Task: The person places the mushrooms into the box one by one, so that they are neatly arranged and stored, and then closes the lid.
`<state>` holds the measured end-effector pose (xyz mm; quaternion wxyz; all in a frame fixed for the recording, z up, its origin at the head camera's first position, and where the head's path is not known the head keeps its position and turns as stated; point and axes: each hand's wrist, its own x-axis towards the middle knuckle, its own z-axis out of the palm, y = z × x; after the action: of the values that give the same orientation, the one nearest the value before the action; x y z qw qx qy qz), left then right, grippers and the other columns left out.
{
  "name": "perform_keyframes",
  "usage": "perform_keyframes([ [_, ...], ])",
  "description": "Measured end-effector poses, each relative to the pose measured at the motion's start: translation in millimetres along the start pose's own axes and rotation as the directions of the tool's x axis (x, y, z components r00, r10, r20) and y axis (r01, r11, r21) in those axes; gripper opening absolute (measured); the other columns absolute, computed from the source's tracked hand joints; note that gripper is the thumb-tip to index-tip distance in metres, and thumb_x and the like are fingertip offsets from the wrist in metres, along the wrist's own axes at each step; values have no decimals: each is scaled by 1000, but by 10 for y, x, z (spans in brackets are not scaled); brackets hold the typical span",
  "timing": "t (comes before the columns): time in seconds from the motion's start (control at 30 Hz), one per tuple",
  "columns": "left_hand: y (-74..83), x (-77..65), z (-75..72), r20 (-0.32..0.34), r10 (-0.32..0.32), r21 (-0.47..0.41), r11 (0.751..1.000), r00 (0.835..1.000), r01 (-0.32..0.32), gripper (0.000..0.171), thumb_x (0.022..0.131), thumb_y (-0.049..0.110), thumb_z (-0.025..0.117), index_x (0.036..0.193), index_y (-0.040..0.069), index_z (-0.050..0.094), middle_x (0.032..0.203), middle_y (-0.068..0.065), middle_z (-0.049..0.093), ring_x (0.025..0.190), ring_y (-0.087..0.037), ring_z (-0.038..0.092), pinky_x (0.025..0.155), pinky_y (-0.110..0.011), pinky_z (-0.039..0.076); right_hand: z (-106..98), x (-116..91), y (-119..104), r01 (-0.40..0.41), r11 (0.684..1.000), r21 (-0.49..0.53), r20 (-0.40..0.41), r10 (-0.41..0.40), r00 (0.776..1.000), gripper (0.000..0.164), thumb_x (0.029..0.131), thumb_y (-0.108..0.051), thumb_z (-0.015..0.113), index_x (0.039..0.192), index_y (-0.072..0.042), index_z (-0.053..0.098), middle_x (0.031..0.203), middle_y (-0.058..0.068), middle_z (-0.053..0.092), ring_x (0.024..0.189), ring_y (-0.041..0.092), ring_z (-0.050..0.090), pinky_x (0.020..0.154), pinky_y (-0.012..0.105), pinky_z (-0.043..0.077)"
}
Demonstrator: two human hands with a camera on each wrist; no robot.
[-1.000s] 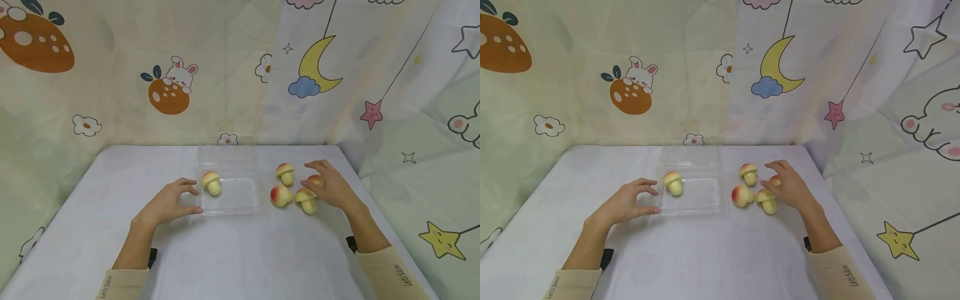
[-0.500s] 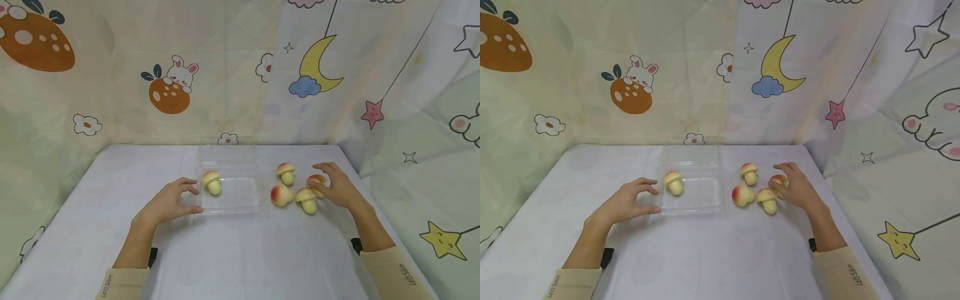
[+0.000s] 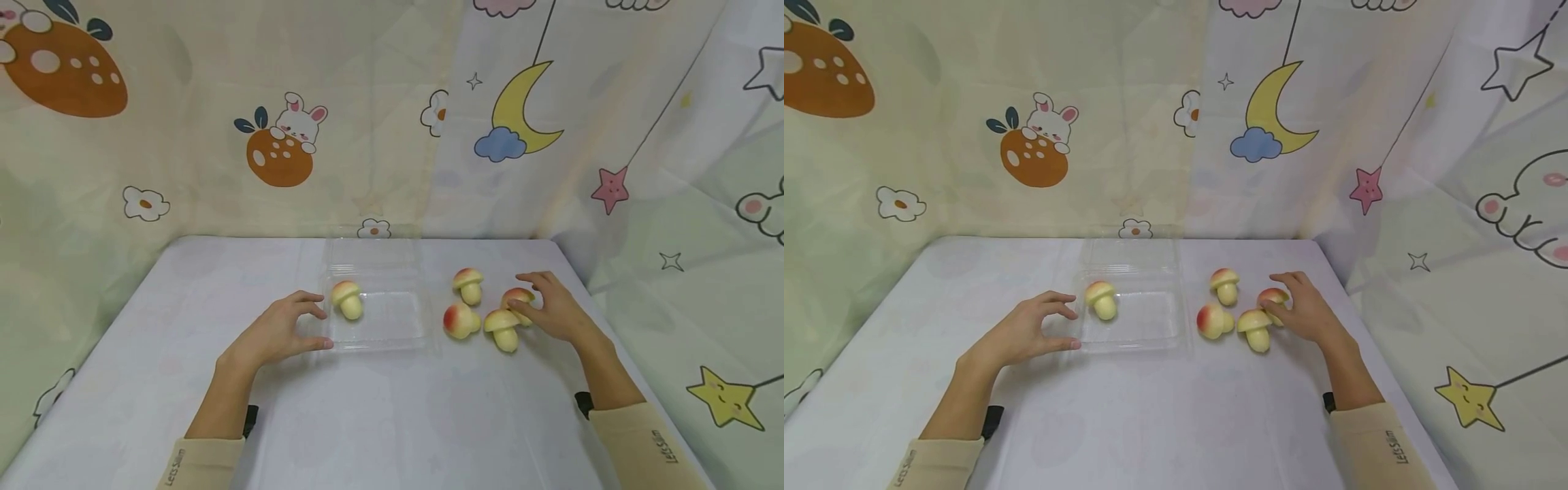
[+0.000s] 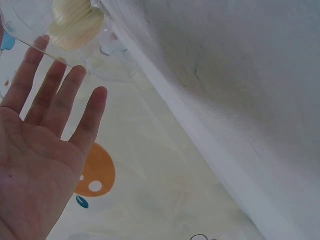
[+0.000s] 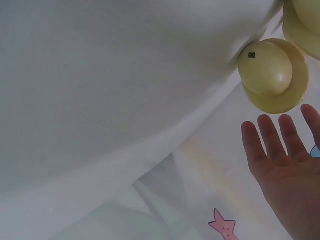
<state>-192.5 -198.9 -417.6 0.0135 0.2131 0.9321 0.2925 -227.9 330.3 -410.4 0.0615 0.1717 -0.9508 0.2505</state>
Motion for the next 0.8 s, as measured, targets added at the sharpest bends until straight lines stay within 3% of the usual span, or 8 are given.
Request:
perform_keyframes([
  [0.57, 12, -8, -9, 5, -8, 2, 1000, 1000, 8, 53, 78, 53, 87, 115, 16, 76, 149, -3, 55, 138, -31, 52, 112, -52, 45, 37, -23, 89, -46, 998, 41, 52, 44, 998, 59, 100, -28, 70, 146, 2, 48, 139, 31, 45, 115, 56, 60, 91, 63, 55],
  [0.8, 10, -4, -5, 1, -2, -4, 1000, 1000, 2, 51, 78, 53, 87, 113, 18, 76, 149, -3, 55, 137, -30, 53, 112, -52, 45, 46, -48, 120, -48, 998, 48, 74, 45, 996, 60, 100, -24, 70, 146, 5, 46, 139, 34, 45, 112, 53, 63, 93, 60, 55],
])
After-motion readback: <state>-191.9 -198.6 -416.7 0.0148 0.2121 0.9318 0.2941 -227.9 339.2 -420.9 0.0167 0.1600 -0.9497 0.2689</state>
